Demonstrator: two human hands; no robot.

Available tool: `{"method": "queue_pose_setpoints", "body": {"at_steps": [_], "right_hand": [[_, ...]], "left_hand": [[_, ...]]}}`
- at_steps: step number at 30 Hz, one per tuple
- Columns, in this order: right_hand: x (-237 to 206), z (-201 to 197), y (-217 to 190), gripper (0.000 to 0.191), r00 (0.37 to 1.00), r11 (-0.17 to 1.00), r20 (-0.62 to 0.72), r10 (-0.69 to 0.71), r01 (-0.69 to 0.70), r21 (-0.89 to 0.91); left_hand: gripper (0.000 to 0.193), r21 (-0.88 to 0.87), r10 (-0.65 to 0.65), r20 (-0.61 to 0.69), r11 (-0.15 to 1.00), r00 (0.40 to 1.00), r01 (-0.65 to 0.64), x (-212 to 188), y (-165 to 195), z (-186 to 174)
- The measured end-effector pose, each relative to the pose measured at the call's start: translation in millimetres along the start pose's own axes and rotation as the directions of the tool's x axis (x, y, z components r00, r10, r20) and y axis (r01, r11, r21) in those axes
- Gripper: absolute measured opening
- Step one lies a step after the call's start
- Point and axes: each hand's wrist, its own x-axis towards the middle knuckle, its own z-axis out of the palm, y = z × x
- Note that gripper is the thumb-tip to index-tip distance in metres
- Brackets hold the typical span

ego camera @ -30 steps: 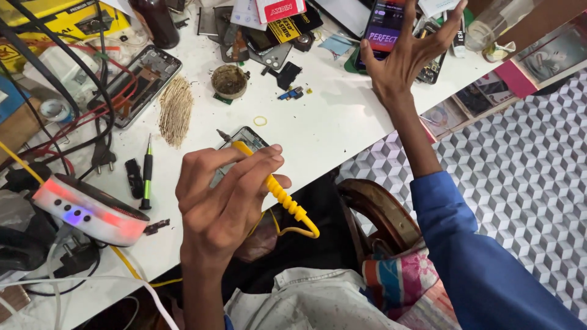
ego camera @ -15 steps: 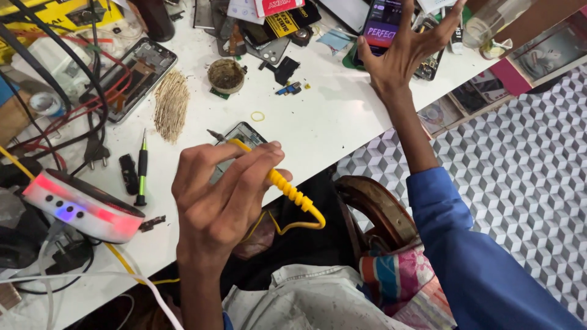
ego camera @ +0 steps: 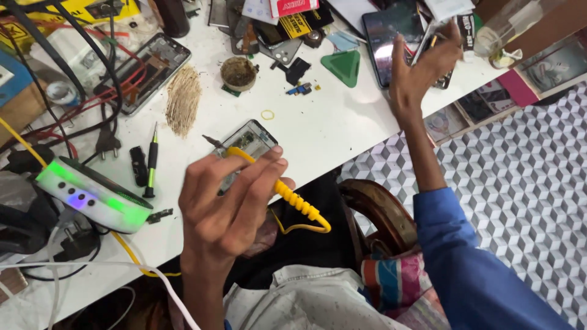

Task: The person uses a soldering iron and a screwdriver to work on the internal circuit board of a disassembled mobile phone. They repeatedly apply the soldering iron to various points on the board while holding the device steady.

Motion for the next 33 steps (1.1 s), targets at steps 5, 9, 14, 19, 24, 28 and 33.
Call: {"method": "queue_pose_setpoints", "body": {"at_steps": [5, 9, 14, 19, 24, 28, 33], "right_hand": [[6.7, -9.7, -5.5, 0.092, 0.966, 0.993, 0.256, 0.041, -0.010, -0.121], [6.7, -5.6, 4.8, 0.089, 0.956, 0.966, 0.278, -0.091, 0.153, -0.209], [18.1, 6.8, 29.2, 0.095, 0.926, 0.933, 0.344, -0.153, 0.250, -0.258], [27.7, 24.6, 48.6, 0.103, 0.920, 0.952, 0.366, -0.143, 0.229, -0.205], [33.3, 33.3, 51.0, 0.131, 0.947, 0.953, 0.263, -0.186, 0.239, -0.187], [24.7, 14.6, 29.4, 0.140, 0.965, 0.947, 0.078, -0.252, 0.262, -0.185], [9.0, -29.4, -24.7, 0.120, 0.960, 0.960, -0.068, -0.273, 0.268, -0.077]], "left_hand": [[0.019, 0.001, -0.015, -0.006, 1.000, 1.000, 0.015, -2.6, -2.0, -1.0], [0.020, 0.001, -0.032, 0.017, 0.999, 0.999, 0.032, -4.6, -1.6, 1.1], [0.026, -0.023, -0.057, 0.061, 0.998, 0.997, 0.059, -5.4, 1.7, 0.7], [0.025, -0.030, -0.053, 0.062, 0.998, 0.997, 0.055, -3.7, 1.5, -4.1], [0.025, -0.042, -0.070, 0.067, 0.996, 0.995, 0.073, -6.5, 3.1, -12.6], [0.019, -0.001, -0.095, 0.059, 0.995, 0.994, 0.095, -10.0, -0.5, -20.1], [0.016, -0.014, -0.120, 0.051, 0.993, 0.992, 0.121, -7.9, -3.7, -24.0]]}}
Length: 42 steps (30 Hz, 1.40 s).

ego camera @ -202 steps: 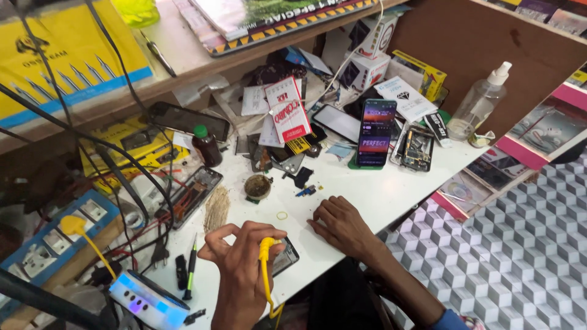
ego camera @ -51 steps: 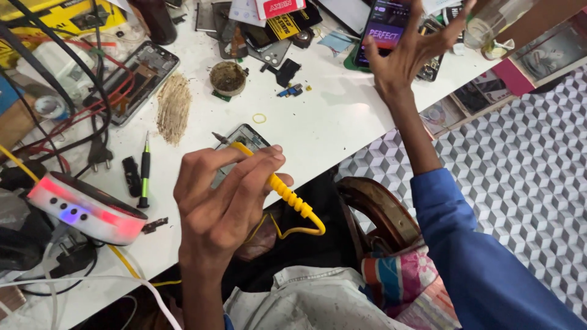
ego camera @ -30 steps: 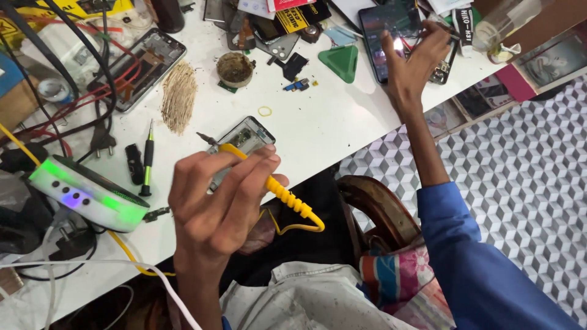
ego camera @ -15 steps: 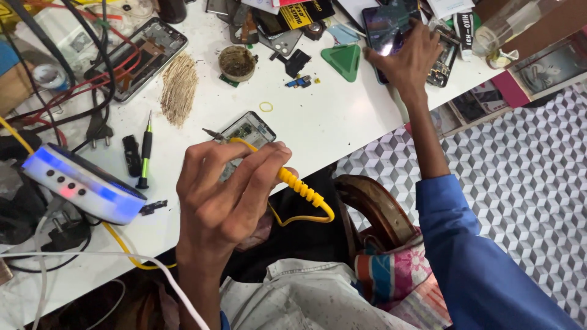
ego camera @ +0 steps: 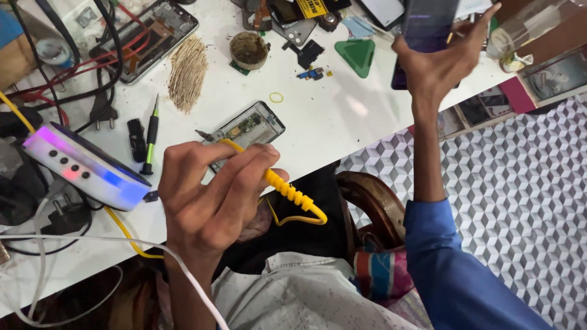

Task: The person uses a soldering iron and a screwdriver to work on the internal circuit board of a disassembled mobile phone. They repeatedly apply the soldering iron to various points on the board while holding the device steady.

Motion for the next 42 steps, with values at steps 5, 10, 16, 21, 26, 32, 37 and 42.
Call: {"method": "queue_pose_setpoints", "body": {"at_steps": [5, 10, 16, 21, 26, 32, 37, 42], "right_hand": [[6.3, 12.0, -61.2, 0.075, 0.975, 0.840, 0.007, 0.223, -0.196, 0.506], [-1.7, 47.9, -91.8, 0.054, 0.997, 0.852, -0.044, 0.057, -0.026, 0.523], [-17.3, 46.4, -57.5, 0.081, 0.970, 0.831, 0.114, 0.215, -0.243, 0.500], [-9.8, 37.1, -7.5, 0.083, 0.998, 0.886, 0.014, 0.056, -0.057, 0.461], [-7.7, 36.7, 13.4, 0.090, 0.987, 0.835, -0.060, 0.151, -0.095, 0.543], [-8.1, 56.6, 10.3, 0.087, 0.942, 0.751, -0.034, 0.335, -0.245, 0.613], [-4.1, 70.8, 6.0, 0.076, 0.978, 0.712, 0.025, 0.208, -0.169, 0.681], [1.1, 73.7, -3.5, 0.072, 0.988, 0.794, 0.049, 0.145, -0.146, 0.590]], "left_hand": [[0.014, -0.006, 0.029, -0.042, 1.000, 0.999, -0.030, 5.1, 4.6, 6.9], [0.020, -0.064, 0.073, -0.043, 0.995, 0.996, -0.076, 3.3, 12.1, 10.8], [0.020, -0.038, 0.065, -0.090, 0.997, 0.994, -0.069, -4.1, 15.3, 6.2], [0.021, -0.070, 0.047, -0.070, 0.996, 0.996, -0.052, -4.1, 18.8, 7.8], [0.020, -0.075, 0.019, -0.054, 0.997, 0.998, -0.023, -0.6, 24.2, 2.3], [0.022, -0.069, 0.023, -0.039, 0.997, 0.999, -0.026, 3.8, 28.0, 5.5], [0.023, -0.092, 0.013, -0.028, 0.996, 1.000, -0.015, 2.4, 29.7, 7.5], [0.023, -0.101, 0.006, -0.030, 0.995, 1.000, -0.009, 2.8, 24.3, 9.2]]}}
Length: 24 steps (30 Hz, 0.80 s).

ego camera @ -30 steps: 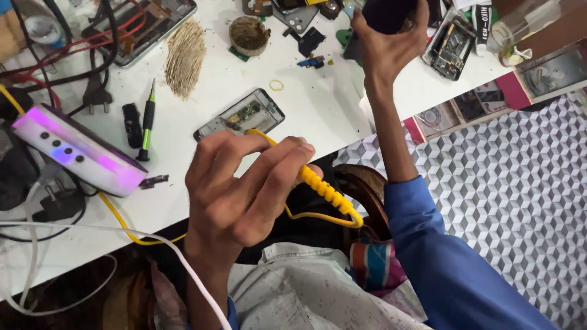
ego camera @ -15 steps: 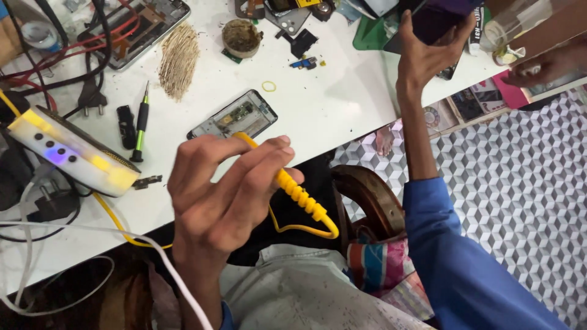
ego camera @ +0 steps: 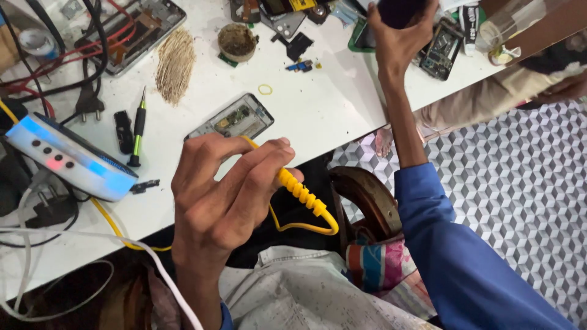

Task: The person uses a soldering iron and a screwdriver to work on the internal circuit board of a disassembled mobile phone. They repeatedly apply the soldering iron to various points on the board while holding the device steady.

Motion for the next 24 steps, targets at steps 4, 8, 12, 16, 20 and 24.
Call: {"method": "queue_pose_setpoints", "body": {"at_steps": [4, 8, 12, 16, 20, 24], "right_hand": [[7.2, 5.9, -3.2, 0.061, 1.000, 0.981, -0.006, 0.031, -0.032, -0.193], [10.3, 0.4, 3.1, 0.063, 0.993, 0.982, 0.070, 0.097, -0.083, -0.171], [16.7, -4.2, 16.9, 0.068, 0.986, 0.975, 0.136, 0.092, -0.062, -0.212], [18.5, -9.5, 26.6, 0.069, 0.975, 0.993, 0.221, 0.031, -0.005, -0.117], [15.2, -13.7, 26.0, 0.062, 0.990, 0.985, 0.137, 0.027, -0.003, -0.173], [15.3, -12.4, 19.0, 0.052, 0.993, 0.996, 0.087, 0.077, -0.072, -0.056]], "left_hand": [[0.023, -0.002, 0.001, 0.025, 1.000, 1.000, 0.000, -2.9, -3.0, 1.7], [0.022, -0.017, -0.002, 0.035, 1.000, 0.999, 0.002, -8.1, -3.5, 5.4], [0.023, -0.003, 0.004, 0.037, 1.000, 0.999, -0.004, -9.0, -7.5, 8.4], [0.022, -0.006, 0.007, 0.028, 1.000, 1.000, -0.007, -6.2, -7.9, 9.7], [0.021, -0.020, -0.002, 0.055, 1.000, 0.998, 0.004, -0.4, -5.3, 7.2], [0.021, -0.033, 0.000, 0.045, 0.999, 0.999, 0.001, 7.6, -3.8, 7.9]]}}
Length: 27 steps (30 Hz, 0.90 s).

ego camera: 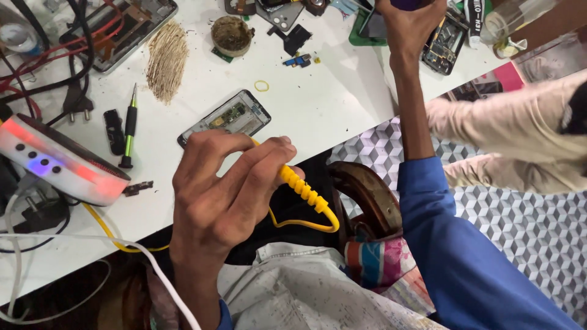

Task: The person uses a soldering iron and a screwdriver to work on the internal circuit board of a disassembled mobile phone. They repeatedly apply the soldering iron to various points on the board while holding the device steady.

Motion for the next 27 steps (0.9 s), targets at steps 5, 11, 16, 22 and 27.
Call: {"method": "queue_pose_setpoints", "body": {"at_steps": [5, 11, 16, 22, 27], "right_hand": [[0.5, 0.7, -5.7, 0.054, 0.995, 0.995, 0.040, 0.088, -0.090, 0.031], [-4.2, 2.8, 2.1, 0.065, 0.998, 0.997, -0.048, 0.043, -0.045, -0.059], [-5.4, 6.3, 5.6, 0.064, 0.998, 0.995, -0.052, 0.043, -0.048, -0.085], [-2.7, 9.1, 1.9, 0.066, 0.995, 0.995, -0.006, 0.096, -0.096, -0.038], [-1.3, 10.6, 2.2, 0.068, 0.984, 0.984, -0.032, 0.174, -0.173, 0.046]], "left_hand": [[0.019, 0.007, -0.022, 0.006, 1.000, 1.000, 0.022, 1.0, 0.6, 2.6], [0.024, -0.007, -0.003, 0.035, 1.000, 0.999, 0.003, -7.4, -4.0, 8.2], [0.027, -0.023, 0.012, 0.080, 1.000, 0.997, -0.010, -8.6, -3.3, 7.8], [0.025, -0.017, 0.015, 0.056, 1.000, 0.998, -0.014, -6.5, 0.2, 6.3], [0.025, 0.001, 0.005, 0.064, 1.000, 0.998, -0.005, -10.1, 3.9, 3.7]]}}
